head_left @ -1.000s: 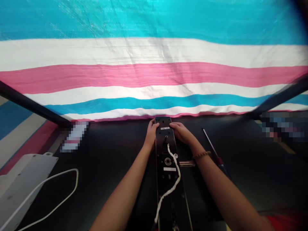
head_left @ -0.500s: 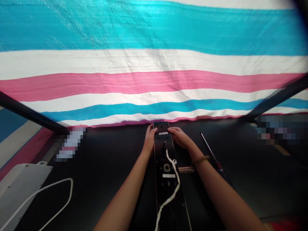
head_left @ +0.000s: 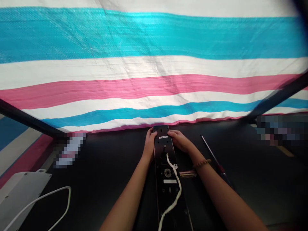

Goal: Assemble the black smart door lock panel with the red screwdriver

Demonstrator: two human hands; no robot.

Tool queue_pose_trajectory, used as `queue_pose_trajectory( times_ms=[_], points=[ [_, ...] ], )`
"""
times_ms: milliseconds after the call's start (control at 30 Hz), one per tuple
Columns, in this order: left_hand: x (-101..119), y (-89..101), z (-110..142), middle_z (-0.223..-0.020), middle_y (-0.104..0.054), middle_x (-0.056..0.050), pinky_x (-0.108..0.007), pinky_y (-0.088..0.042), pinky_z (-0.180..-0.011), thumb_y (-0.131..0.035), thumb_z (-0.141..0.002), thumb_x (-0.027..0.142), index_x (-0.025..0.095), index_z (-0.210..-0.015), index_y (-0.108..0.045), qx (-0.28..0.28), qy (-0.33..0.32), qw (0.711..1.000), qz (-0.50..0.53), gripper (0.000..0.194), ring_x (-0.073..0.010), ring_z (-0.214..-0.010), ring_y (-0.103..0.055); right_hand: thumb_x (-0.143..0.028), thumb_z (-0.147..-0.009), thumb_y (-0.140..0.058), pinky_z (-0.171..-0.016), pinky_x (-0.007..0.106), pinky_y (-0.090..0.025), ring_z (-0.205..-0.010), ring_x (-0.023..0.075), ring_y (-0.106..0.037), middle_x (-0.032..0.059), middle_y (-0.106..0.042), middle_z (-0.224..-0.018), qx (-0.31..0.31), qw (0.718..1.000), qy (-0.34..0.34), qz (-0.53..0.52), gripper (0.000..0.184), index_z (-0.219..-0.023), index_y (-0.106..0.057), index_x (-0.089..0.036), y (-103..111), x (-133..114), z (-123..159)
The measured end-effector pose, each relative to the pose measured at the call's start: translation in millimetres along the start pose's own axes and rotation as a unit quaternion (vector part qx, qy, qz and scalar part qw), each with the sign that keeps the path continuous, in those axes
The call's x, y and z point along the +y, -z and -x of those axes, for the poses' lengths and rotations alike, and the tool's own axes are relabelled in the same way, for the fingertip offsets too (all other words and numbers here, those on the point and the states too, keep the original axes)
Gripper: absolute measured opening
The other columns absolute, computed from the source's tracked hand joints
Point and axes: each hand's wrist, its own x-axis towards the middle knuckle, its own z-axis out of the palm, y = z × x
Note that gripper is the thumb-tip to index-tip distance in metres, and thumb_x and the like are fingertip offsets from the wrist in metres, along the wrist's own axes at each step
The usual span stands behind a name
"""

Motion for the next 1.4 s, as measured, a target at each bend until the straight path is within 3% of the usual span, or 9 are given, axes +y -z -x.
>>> queue_pose_trajectory(
  times_ms=[333,733,900,1067,1400],
  points=[
    [0.8,-1.0,1.6,-0.088,-0.067,-0.002,-0.028,-0.049,-0.069,-0.066,-0.076,0.041,0.019,-0.103,-0.063,0.003,-0.016,1.000,-0.008,0.035,-0.0184,-0.078,-0.063,-0.037,-0.076,-0.079,-0.068,0.032,-0.062,-0.077,0.0227,-0.074,0.0094,-0.078,-0.086,-0.002,1.000,-0.002,-0.001,0.025,-0.091,-0.076,-0.018,-1.7,1.0,0.4],
    [-1.6,-0.3,-0.5,-0.084,-0.070,-0.004,-0.028,-0.048,-0.067,-0.074,-0.070,0.050,0.015,-0.102,-0.066,-0.012,0.002,1.000,0.020,0.048,-0.0202,-0.076,-0.065,-0.036,-0.080,-0.077,-0.071,0.032,-0.062,-0.086,0.0238,-0.075,0.0105,-0.078,-0.095,-0.024,1.000,0.003,-0.010,0.030,-0.103,-0.076,-0.017,1.8,4.7,-0.6],
    [-6.2,4.2,-2.8,-0.086,-0.071,-0.005,-0.026,-0.048,-0.065,-0.072,-0.073,0.046,0.014,-0.102,-0.066,-0.042,0.005,0.999,0.023,0.043,-0.0196,-0.076,-0.066,-0.036,-0.082,-0.074,-0.073,0.033,-0.062,-0.089,0.0247,-0.075,0.0116,-0.078,-0.098,-0.034,0.999,0.000,-0.014,0.033,-0.108,-0.075,-0.015,1.0,3.7,0.6],
    [-4.5,3.6,0.1,-0.098,-0.072,-0.007,-0.028,-0.049,-0.075,-0.071,-0.075,0.039,0.015,-0.111,-0.064,-0.053,-0.005,0.998,0.040,0.044,-0.0224,-0.090,-0.067,-0.036,-0.084,-0.072,-0.077,0.035,-0.060,-0.094,0.0261,-0.074,0.0120,-0.078,-0.098,-0.046,0.999,-0.003,-0.012,0.034,-0.110,-0.074,-0.013,0.7,3.1,0.9],
    [-6.8,4.7,-0.5,-0.099,-0.075,-0.009,-0.035,-0.050,-0.085,-0.074,-0.069,0.034,0.015,-0.115,-0.065,-0.106,0.006,0.991,0.085,0.050,-0.0291,-0.096,-0.070,-0.038,-0.085,-0.069,-0.089,0.039,-0.054,-0.102,0.0268,-0.071,0.0098,-0.077,-0.104,-0.064,0.998,0.012,-0.012,0.037,-0.115,-0.071,-0.016,-7.9,-3.1,7.4]
  ],
)
